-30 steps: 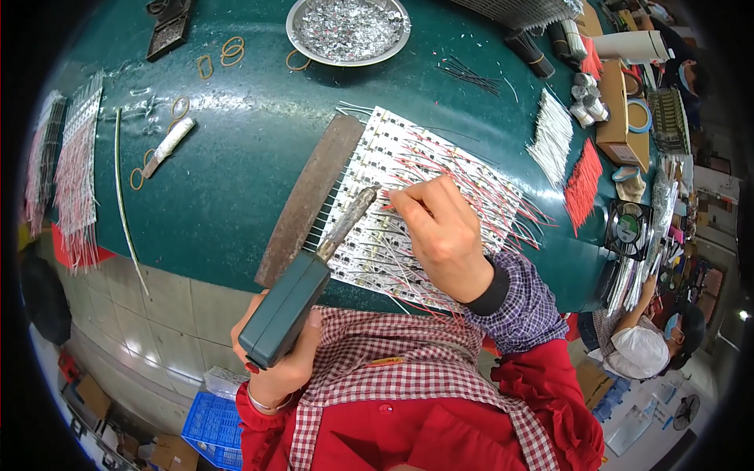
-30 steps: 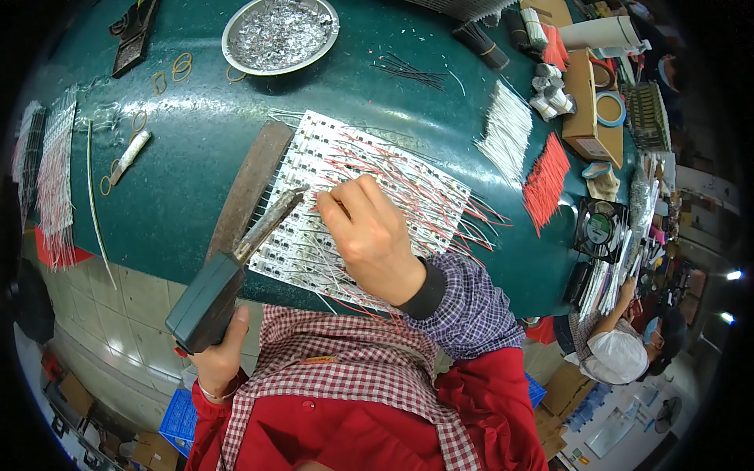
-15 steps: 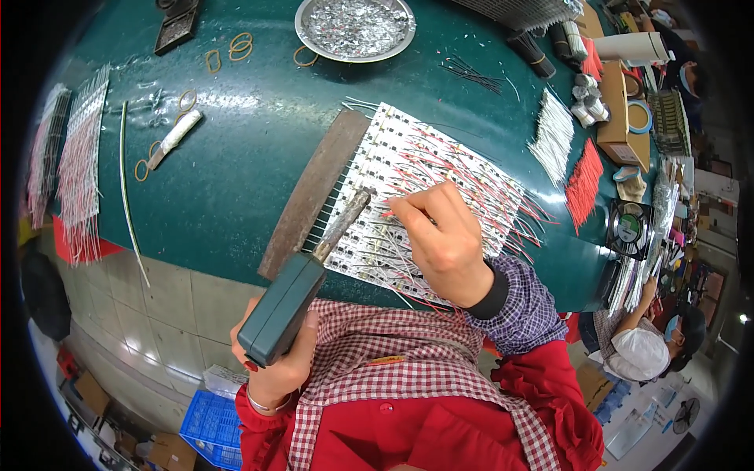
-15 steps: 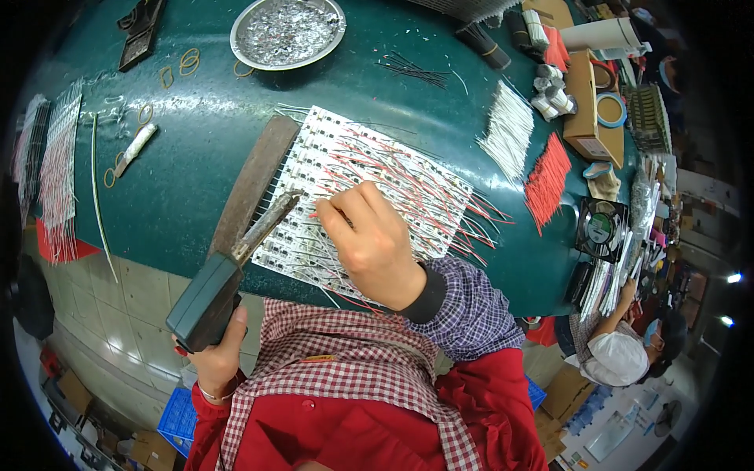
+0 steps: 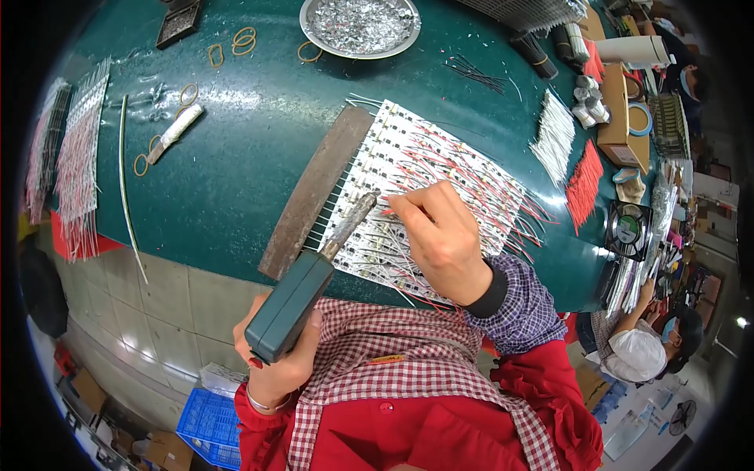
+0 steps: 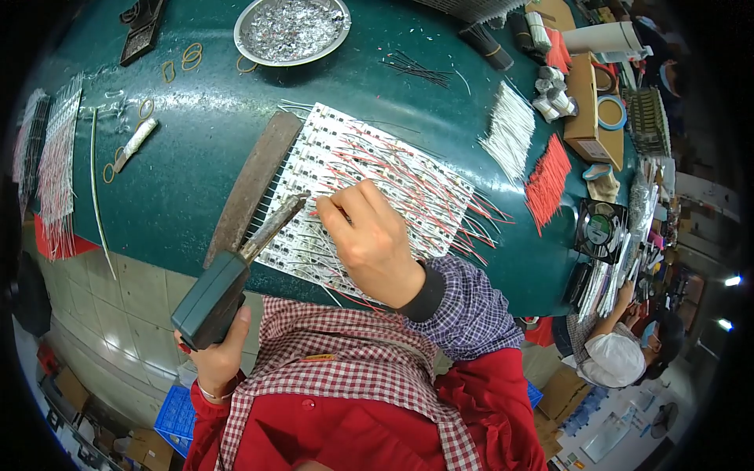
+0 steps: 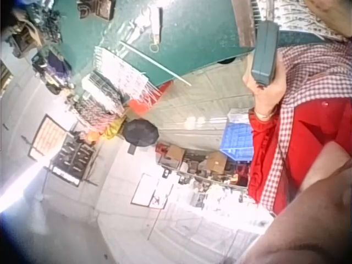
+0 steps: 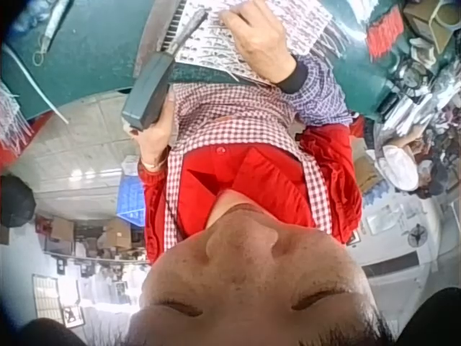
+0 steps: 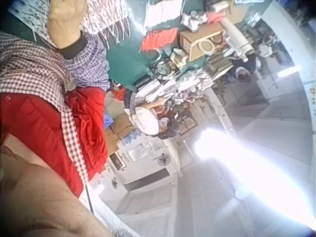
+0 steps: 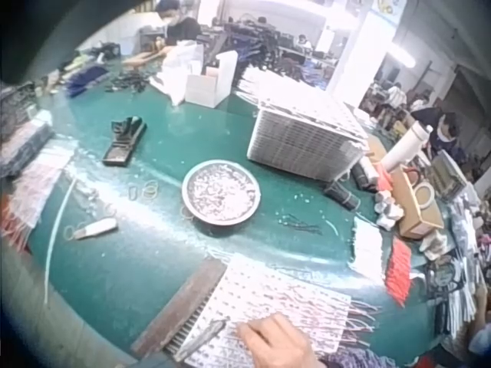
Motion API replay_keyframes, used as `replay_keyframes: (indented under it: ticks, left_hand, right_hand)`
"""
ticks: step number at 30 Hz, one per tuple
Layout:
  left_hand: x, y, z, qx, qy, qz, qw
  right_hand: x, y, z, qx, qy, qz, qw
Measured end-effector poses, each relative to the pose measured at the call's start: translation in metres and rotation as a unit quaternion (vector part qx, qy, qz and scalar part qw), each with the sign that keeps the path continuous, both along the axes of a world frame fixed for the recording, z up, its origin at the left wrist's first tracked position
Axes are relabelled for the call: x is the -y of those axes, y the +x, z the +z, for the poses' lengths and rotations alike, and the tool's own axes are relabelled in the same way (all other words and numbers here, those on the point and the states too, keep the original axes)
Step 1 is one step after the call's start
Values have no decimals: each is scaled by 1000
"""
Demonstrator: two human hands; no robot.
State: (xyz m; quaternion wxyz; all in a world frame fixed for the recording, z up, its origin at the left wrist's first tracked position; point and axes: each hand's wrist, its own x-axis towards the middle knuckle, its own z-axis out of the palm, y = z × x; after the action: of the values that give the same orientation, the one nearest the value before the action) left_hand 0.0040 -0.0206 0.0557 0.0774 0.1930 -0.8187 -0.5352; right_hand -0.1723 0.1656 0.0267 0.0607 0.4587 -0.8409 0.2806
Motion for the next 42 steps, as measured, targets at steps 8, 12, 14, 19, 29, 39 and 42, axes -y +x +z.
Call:
replay_keyframes:
  ticks: [8, 12, 14, 19, 29, 39, 42]
  left_hand:
    - [-1, -2, 2, 20, 27, -4, 999]
    - [-1, -4, 2, 27, 14, -14, 999]
    - [-1, -4, 4, 23, 19, -2, 1000]
    - [-4, 13, -10, -1, 30, 45, 999]
    - [-5, 17, -10, -33, 11, 54, 998]
    - [-4, 19, -5, 15, 36, 46, 998]
    - [-2, 17, -4, -7, 11, 20, 1000]
  right_hand:
    - [2, 2, -1, -13, 11, -10, 1000]
    - [5, 4, -2, -11, -15, -33, 999]
    - [6, 4, 0, -11, -12, -34, 999]
    - [3, 3, 0, -22, 18, -16, 999]
    - [2, 12, 4, -26, -26, -25, 999]
    - [2, 17, -1, 10, -18, -41, 999]
    - [3, 17, 0, 9, -15, -41, 999]
